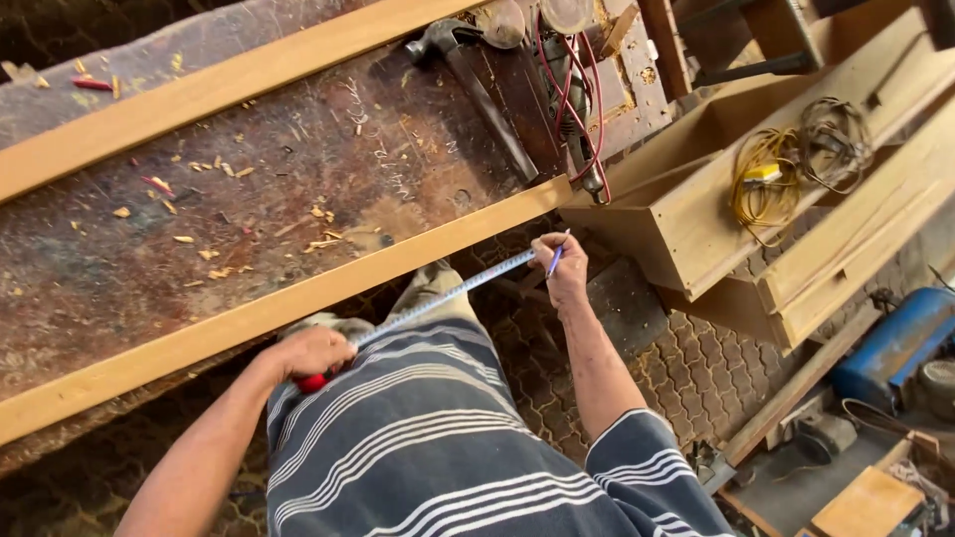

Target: The person measures long wooden strips on a workbench with a tape measure and marks them with a pencil. They reposition the tape along each strip, mark measurement points, and move between strips to measure and mark them one at a time.

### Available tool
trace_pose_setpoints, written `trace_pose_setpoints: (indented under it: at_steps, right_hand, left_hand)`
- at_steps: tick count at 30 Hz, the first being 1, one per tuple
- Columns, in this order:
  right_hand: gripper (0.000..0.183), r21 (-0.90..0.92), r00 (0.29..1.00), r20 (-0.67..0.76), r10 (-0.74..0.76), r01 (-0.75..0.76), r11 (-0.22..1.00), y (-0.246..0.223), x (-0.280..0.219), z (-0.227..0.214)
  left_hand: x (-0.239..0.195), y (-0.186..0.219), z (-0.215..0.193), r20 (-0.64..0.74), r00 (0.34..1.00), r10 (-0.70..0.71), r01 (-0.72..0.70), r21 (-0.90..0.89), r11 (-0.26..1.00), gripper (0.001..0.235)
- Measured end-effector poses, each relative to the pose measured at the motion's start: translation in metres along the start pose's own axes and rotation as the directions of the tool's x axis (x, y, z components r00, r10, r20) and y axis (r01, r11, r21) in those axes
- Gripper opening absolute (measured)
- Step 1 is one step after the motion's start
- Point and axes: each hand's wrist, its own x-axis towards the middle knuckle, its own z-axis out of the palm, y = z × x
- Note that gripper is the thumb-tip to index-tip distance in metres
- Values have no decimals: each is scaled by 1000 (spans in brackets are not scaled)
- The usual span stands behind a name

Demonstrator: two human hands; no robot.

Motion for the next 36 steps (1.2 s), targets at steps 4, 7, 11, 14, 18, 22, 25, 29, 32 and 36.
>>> trace_pose_setpoints:
  at_steps: [4,7,11,14,18,22,25,29,32,36]
  right_hand:
    - [12,-63,994,-46,-103,100,993,-9,49,-24]
    - [15,-312,948,-109,-298,252,916,-21,62,-42]
    - [23,-286,946,-96,-310,272,919,-43,76,-64]
    - [32,-236,981,-51,-187,170,957,-74,83,-81]
    - [33,-259,982,69,-174,187,948,-97,91,-93]
    - [23,-312,936,258,-239,315,896,-128,101,-65]
    - [15,-491,884,438,-163,387,781,-120,116,-53]
    - [15,-606,834,550,-28,423,674,-112,141,-40]
    - [15,-597,800,600,-14,460,657,-111,150,-41]
    - [16,-642,792,606,75,432,633,-118,157,-35]
  left_hand:
    - [12,91,-36,-42,998,-43,37,-138,990,54]
    - [28,144,-51,-144,969,-201,193,-68,979,49]
    - [49,164,-64,-216,948,-234,213,-118,970,52]
    - [56,167,-73,-210,945,-251,223,-148,964,47]
    - [47,182,-84,-221,918,-330,333,-21,943,49]
    - [53,188,-83,-252,882,-399,425,56,904,46]
    - [57,186,-73,-289,866,-407,442,65,895,48]
    - [54,198,-71,-353,822,-447,486,26,873,48]
    - [51,203,-71,-347,801,-487,516,-12,857,47]
    - [54,197,-67,-382,811,-443,483,10,876,48]
